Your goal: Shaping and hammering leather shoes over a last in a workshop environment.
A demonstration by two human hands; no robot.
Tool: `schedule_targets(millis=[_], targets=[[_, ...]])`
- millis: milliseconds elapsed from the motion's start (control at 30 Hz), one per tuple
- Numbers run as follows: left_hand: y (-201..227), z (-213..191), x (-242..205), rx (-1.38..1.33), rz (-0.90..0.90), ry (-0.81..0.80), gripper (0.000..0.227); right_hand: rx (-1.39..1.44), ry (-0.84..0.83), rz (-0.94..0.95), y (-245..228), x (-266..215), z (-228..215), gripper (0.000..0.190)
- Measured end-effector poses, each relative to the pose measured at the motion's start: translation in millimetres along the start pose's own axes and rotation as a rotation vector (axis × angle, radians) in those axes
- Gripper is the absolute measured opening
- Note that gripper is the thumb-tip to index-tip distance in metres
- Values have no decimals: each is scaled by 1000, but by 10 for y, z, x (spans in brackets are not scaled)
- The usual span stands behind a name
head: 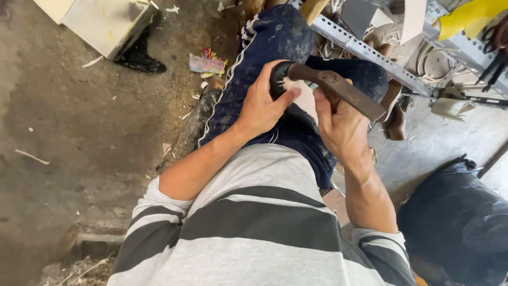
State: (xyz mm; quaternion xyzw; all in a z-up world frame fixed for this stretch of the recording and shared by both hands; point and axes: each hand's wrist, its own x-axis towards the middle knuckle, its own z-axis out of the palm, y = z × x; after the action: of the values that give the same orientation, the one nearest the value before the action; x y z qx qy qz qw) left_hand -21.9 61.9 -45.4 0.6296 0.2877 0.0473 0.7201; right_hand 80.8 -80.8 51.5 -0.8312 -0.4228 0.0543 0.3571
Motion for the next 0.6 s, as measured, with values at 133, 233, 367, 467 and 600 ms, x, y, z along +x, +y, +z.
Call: schedule_targets(millis=[133, 233, 367, 467, 600], targets=[[-239, -11, 62, -437, 196, 20, 59, 142, 182, 156, 107, -164, -204, 24], [112, -80, -145, -582, 177, 30, 49, 346, 355, 405, 248, -466, -502, 28], [57, -234, -109, -146, 254, -15, 52, 288, 469, 421, 423, -733, -767, 37], [185, -314, -160, 425, 270, -47, 49, 295, 447, 474, 483, -908, -780, 27], [244, -328, -123, 719, 455, -149, 53, 288, 452, 503, 579, -1139, -692, 25]])
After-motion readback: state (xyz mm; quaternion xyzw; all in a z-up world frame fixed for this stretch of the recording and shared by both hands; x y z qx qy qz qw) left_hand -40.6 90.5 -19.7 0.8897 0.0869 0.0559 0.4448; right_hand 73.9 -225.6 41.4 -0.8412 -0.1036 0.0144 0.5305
